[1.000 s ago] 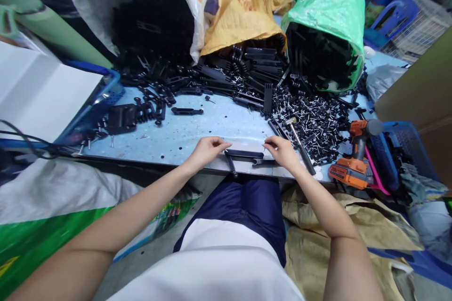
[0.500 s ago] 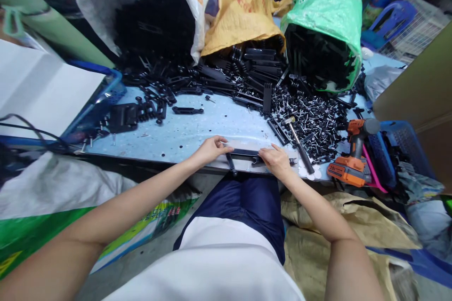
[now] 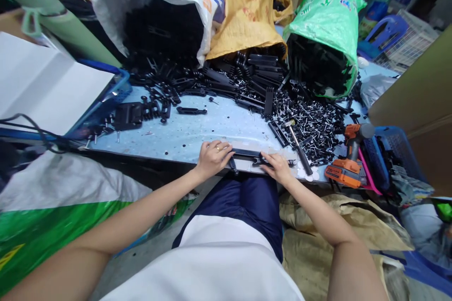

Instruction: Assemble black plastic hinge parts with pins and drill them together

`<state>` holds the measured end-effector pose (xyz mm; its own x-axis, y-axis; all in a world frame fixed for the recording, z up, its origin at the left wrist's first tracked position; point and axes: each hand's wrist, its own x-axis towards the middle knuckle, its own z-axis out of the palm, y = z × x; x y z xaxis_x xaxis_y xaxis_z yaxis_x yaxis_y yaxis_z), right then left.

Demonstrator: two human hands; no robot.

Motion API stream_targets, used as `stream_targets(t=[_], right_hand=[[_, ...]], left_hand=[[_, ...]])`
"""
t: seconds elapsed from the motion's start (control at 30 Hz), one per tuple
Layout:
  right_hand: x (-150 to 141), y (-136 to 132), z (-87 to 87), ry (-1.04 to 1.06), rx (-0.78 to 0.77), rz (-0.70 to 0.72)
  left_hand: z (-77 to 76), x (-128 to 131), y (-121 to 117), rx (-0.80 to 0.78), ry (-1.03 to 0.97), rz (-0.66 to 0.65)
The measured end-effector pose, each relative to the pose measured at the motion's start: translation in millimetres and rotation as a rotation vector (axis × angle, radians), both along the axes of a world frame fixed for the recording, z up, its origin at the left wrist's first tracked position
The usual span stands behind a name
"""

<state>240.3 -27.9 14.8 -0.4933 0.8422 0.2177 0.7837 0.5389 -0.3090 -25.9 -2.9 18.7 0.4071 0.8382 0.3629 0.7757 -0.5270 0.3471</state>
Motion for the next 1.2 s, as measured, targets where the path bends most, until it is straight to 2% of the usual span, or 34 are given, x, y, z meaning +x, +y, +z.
stream_targets(t=[0.13,0.3,0.47,0.57,0.67,0.77,0.83,0.9,1.07,1.13,1.2], right_hand=[[6,7,-4.8,0.04,-0.041,0.058],[13,18,-3.1,0.068,-0.082,0.171],[15,20,-0.9,0.057,-0.068,0.17],[19,27,2.4,0.023,-0.119,0.24],[19,30,2.0,0.018,-0.127,0.263],[13,20,-4.4,0.019,-0.048,0.126],[10,13,-8.3,0.013,-0.002,0.052],[9,13,-9.0,0.0,-0.011,0.089],[20,33,2.3,-0.072,-0.042,0.355],[23,38,7.2,-0.17,-0.005,0.362],[24,38,10.8,-0.295,0.053,0.27]], left_hand=[[-5.0,-6,1,0.0,0.024,-0.051],[-2.8,-6,4,0.048,0.072,-0.118],[-5.0,8,15,0.07,0.18,-0.452],[-3.9,18,19,0.042,0.239,-0.564],[2.0,31,17,-0.014,0.26,-0.518],[7.1,49,11,-0.13,0.261,-0.349],[8.4,59,9,-0.203,0.256,-0.286],[9.0,65,8,-0.237,0.239,-0.253],[14.6,65,7,-0.247,0.249,-0.244],[16.7,63,4,-0.212,0.289,-0.273],[16.6,59,1,-0.131,0.332,-0.287]])
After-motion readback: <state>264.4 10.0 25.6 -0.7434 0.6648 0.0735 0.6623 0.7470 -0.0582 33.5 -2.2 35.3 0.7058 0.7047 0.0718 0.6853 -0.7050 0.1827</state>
